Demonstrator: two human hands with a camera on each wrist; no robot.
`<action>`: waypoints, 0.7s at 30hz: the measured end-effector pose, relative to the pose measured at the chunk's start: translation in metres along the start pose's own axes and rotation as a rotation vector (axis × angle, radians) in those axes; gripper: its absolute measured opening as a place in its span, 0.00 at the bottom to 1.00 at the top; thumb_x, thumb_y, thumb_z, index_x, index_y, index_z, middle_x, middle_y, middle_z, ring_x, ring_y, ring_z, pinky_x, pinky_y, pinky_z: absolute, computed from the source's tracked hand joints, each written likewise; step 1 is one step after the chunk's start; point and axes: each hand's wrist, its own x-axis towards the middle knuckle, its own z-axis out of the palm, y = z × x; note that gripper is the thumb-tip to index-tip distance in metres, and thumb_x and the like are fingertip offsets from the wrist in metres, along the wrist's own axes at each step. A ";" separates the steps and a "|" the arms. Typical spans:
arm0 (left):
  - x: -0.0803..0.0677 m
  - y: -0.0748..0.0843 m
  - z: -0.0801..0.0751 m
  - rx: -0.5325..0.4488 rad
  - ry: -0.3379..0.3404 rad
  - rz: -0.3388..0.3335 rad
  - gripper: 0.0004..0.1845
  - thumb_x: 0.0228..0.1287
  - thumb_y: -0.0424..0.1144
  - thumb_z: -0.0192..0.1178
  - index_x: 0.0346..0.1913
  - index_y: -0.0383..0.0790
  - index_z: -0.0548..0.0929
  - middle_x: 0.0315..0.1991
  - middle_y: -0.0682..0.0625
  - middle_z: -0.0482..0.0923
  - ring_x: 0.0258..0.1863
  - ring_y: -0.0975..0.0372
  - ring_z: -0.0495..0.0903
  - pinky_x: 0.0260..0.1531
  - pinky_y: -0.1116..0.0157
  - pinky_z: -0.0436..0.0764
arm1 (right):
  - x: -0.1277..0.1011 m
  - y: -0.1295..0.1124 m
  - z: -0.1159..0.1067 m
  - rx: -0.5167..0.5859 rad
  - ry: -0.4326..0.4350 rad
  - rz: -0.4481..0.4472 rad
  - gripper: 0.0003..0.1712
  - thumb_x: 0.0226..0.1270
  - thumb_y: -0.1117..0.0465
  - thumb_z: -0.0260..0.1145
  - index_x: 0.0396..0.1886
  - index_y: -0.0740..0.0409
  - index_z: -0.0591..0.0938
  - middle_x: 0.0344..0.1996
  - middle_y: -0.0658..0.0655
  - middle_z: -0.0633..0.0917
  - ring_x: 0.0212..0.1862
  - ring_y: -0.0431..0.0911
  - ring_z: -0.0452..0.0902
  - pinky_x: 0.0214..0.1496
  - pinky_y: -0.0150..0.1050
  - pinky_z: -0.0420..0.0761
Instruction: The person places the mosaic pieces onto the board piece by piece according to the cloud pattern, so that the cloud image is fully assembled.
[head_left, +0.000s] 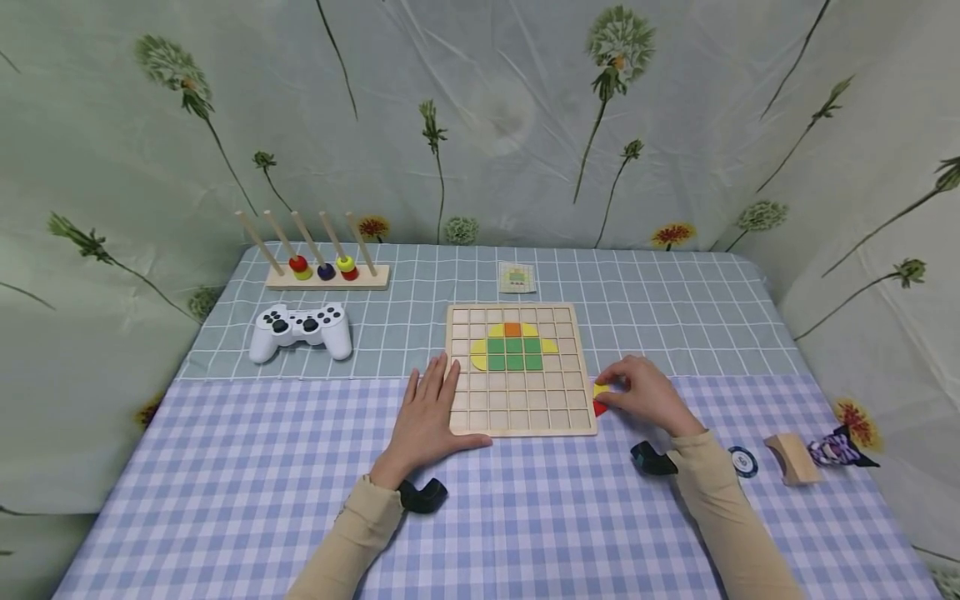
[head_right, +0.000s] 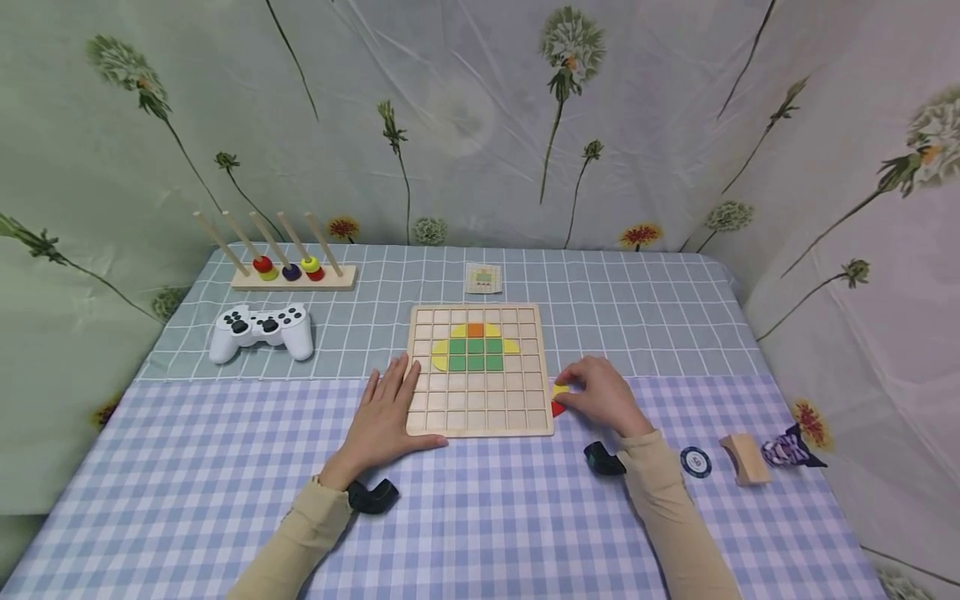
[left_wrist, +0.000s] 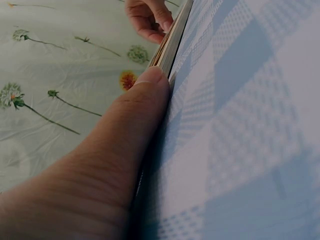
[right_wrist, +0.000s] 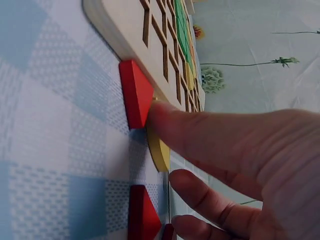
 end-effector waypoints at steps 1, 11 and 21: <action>0.000 0.000 0.000 -0.001 0.002 0.001 0.66 0.42 0.79 0.56 0.75 0.38 0.46 0.75 0.41 0.39 0.73 0.53 0.36 0.68 0.53 0.33 | 0.000 -0.001 0.000 -0.005 0.002 0.013 0.09 0.49 0.63 0.76 0.31 0.59 0.87 0.29 0.51 0.81 0.30 0.46 0.68 0.33 0.40 0.69; 0.000 0.000 0.001 -0.007 0.018 0.010 0.66 0.42 0.80 0.54 0.75 0.38 0.47 0.75 0.40 0.40 0.73 0.52 0.37 0.68 0.52 0.35 | -0.002 -0.003 0.000 0.020 0.003 0.047 0.09 0.49 0.64 0.75 0.32 0.60 0.85 0.29 0.52 0.80 0.28 0.46 0.67 0.30 0.39 0.67; 0.000 -0.001 0.001 0.005 0.018 0.010 0.66 0.42 0.79 0.55 0.75 0.38 0.46 0.75 0.40 0.40 0.73 0.52 0.38 0.68 0.52 0.35 | -0.005 0.000 -0.001 0.196 -0.003 0.088 0.08 0.55 0.66 0.72 0.33 0.59 0.81 0.26 0.52 0.79 0.23 0.45 0.66 0.22 0.34 0.67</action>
